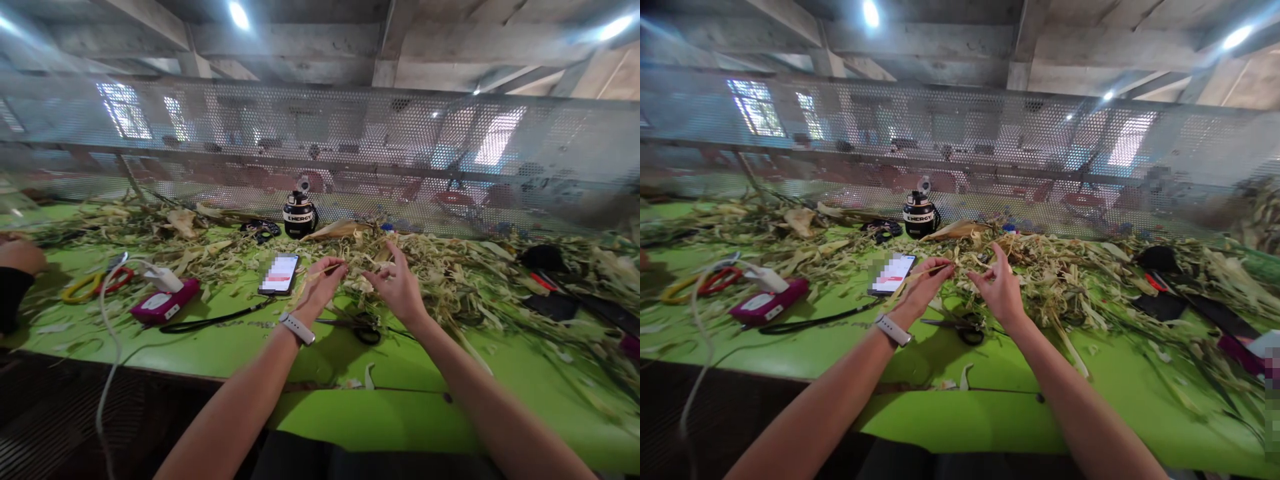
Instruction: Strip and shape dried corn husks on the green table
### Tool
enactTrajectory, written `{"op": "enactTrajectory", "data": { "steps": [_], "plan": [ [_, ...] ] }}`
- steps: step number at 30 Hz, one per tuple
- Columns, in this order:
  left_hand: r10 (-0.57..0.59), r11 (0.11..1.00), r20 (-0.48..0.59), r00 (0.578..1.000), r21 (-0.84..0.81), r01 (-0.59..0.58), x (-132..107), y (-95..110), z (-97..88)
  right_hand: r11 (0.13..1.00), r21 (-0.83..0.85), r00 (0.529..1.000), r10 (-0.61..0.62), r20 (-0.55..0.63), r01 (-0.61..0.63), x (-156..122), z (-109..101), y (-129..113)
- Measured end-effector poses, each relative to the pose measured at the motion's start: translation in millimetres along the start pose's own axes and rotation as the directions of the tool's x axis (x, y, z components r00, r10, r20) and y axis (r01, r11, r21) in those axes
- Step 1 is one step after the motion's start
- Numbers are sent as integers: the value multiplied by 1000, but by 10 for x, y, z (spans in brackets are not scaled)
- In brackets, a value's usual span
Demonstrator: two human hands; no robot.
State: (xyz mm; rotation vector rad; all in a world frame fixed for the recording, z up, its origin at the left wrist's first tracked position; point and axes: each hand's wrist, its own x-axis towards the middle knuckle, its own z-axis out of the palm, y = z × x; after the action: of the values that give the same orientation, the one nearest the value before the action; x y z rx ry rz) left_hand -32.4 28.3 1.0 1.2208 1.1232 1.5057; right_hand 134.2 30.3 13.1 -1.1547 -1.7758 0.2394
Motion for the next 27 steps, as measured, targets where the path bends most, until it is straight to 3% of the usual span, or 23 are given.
{"op": "enactTrajectory", "data": {
  "steps": [3,6,8,10,13,16,18,22,27],
  "plan": [
    [40,998,-39,998,59,-38,34,-48,-29,992,119,994,30,101,-42,0,-26,-47],
    [64,994,-19,998,87,-62,43,-61,-52,912,356,942,85,326,-205,17,-92,-104],
    [0,1000,59,998,-24,1,32,-40,-48,823,481,892,66,447,-303,34,-146,-125],
    [-95,973,161,982,-193,126,13,-3,-31,778,546,869,-1,494,-310,46,-178,-124],
    [-193,889,230,954,-370,269,-14,58,-3,844,517,879,-132,458,-143,38,-150,-84],
    [-222,850,258,940,-422,316,-29,89,7,927,334,905,-280,320,168,9,-73,-25],
    [-215,853,284,934,-412,321,-30,80,5,913,223,880,-394,265,341,-9,-45,9],
    [-122,931,330,936,-290,223,-31,20,7,877,56,848,-477,231,478,-23,-90,34],
    [2,999,387,922,35,-17,-71,32,33,783,-286,833,-501,235,552,-19,-143,0]
  ]
}}
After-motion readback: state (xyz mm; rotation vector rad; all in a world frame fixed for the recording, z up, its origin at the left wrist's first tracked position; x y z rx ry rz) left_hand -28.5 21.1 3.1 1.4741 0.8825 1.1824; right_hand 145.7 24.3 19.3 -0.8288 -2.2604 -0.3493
